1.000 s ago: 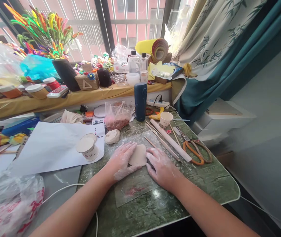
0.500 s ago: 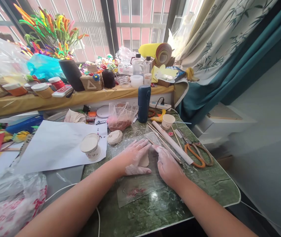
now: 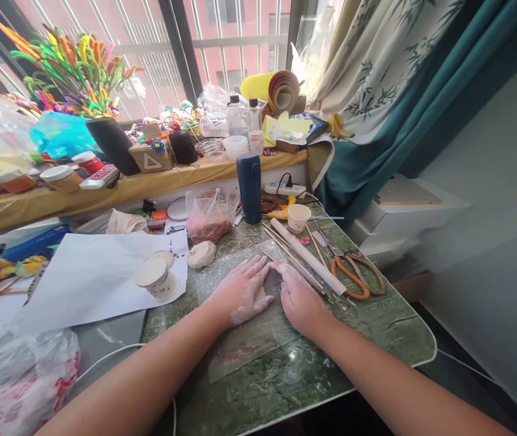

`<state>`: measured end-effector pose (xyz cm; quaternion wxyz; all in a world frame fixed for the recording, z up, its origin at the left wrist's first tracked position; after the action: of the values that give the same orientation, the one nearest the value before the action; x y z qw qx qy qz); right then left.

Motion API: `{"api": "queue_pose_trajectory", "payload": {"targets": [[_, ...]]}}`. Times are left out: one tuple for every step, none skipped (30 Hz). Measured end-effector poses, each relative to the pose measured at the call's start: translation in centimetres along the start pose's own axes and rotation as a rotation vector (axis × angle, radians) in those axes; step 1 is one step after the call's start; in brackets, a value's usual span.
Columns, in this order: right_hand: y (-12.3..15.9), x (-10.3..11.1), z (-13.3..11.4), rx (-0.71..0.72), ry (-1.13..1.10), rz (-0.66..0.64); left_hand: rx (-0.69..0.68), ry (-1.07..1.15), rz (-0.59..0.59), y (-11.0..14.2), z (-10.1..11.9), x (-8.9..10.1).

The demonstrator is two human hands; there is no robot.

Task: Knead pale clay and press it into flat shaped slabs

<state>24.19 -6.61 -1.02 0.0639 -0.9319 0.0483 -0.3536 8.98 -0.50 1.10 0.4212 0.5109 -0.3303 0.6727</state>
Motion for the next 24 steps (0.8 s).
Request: {"api": "queue_pose_trajectory", "payload": {"targets": [[0.0, 0.0, 0.0, -0.004, -0.013, -0.004, 0.016, -0.001, 0.005, 0.0, 0.0, -0.1], [0.0, 0.0, 0.1, -0.006, -0.025, -0.007, 0.031, -0.004, 0.010, -0.1, -0.1, -0.1], [0.0, 0.0, 0.1, -0.007, -0.033, -0.009, 0.044, -0.007, 0.013, -0.1, -0.1, -0.2], [0.0, 0.0, 0.1, -0.009, -0.037, -0.008, 0.055, -0.011, 0.015, -0.2, -0.1, -0.2], [0.0, 0.0, 0.2, -0.011, -0.039, -0.005, 0.067, -0.016, 0.018, -0.3, -0.1, -0.3], [0.0, -0.1, 0.2, -0.014, -0.038, -0.002, 0.078, -0.019, 0.022, -0.4, -0.2, -0.3], [0.1, -0.1, 0.2, -0.018, -0.034, -0.001, 0.091, -0.021, 0.030, -0.5, -0.2, -0.4], [0.1, -0.1, 0.2, -0.021, -0.028, 0.000, 0.105, -0.024, 0.040, -0.6, -0.2, -0.4], [0.2, -0.2, 0.2, -0.024, -0.020, 0.000, 0.119, -0.027, 0.053, -0.7, -0.3, -0.4], [0.2, -0.2, 0.1, -0.026, -0.009, 0.001, 0.135, -0.031, 0.067, -0.9, -0.3, -0.4], [0.2, -0.2, 0.0, -0.028, 0.006, 0.002, 0.151, -0.035, 0.079, -1.0, -0.4, -0.4], [0.3, -0.2, -0.1, -0.029, 0.023, 0.002, 0.170, -0.038, 0.090, -1.1, -0.5, -0.4], [0.3, -0.3, -0.2, -0.030, 0.042, 0.001, 0.190, -0.039, 0.100, -1.2, -0.5, -0.4], [0.3, -0.3, -0.4, -0.032, 0.062, -0.001, 0.208, -0.041, 0.107, -1.3, -0.6, -0.4], [0.3, -0.4, -0.5, -0.033, 0.081, -0.005, 0.226, -0.043, 0.110, -1.5, -0.7, -0.5], [0.4, -0.5, -0.6, -0.033, 0.100, -0.008, 0.242, -0.049, 0.111, -1.6, -0.9, -0.5], [0.4, -0.5, -0.6, -0.033, 0.117, -0.012, 0.256, -0.056, 0.110, -1.7, -1.0, -0.5], [0.4, -0.6, -0.7, -0.031, 0.132, -0.015, 0.267, -0.065, 0.107, -1.9, -1.2, -0.5], [0.4, -0.7, -0.7, -0.030, 0.145, -0.018, 0.277, -0.074, 0.105, -2.0, -1.3, -0.4], [0.4, -0.7, -0.7, -0.031, 0.156, -0.019, 0.285, -0.082, 0.104, -2.2, -1.5, -0.4], [0.4, -0.8, -0.7, -0.031, 0.166, -0.020, 0.293, -0.088, 0.103, -2.4, -1.7, -0.3], [0.4, -0.9, -0.7, -0.032, 0.175, -0.019, 0.300, -0.092, 0.100, -2.6, -1.9, -0.3], [0.5, -0.9, -0.7, -0.036, 0.184, -0.016, 0.308, -0.095, 0.095, -2.7, -2.1, -0.2], [0.5, -0.9, -0.7, -0.040, 0.193, -0.012, 0.318, -0.099, 0.090, -2.9, -2.4, -0.2]]}}
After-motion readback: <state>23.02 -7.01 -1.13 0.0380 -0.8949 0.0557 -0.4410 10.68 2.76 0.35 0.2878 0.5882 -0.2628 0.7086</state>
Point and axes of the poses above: each hand's wrist, its own y-axis away from the middle knuckle, its own x-axis out of the back of the hand, z = x × y, the point moved 4 cm from there along -y, towards the middle knuckle, and after that the axes turned 9 degrees about -x, right-handed, at the moved point
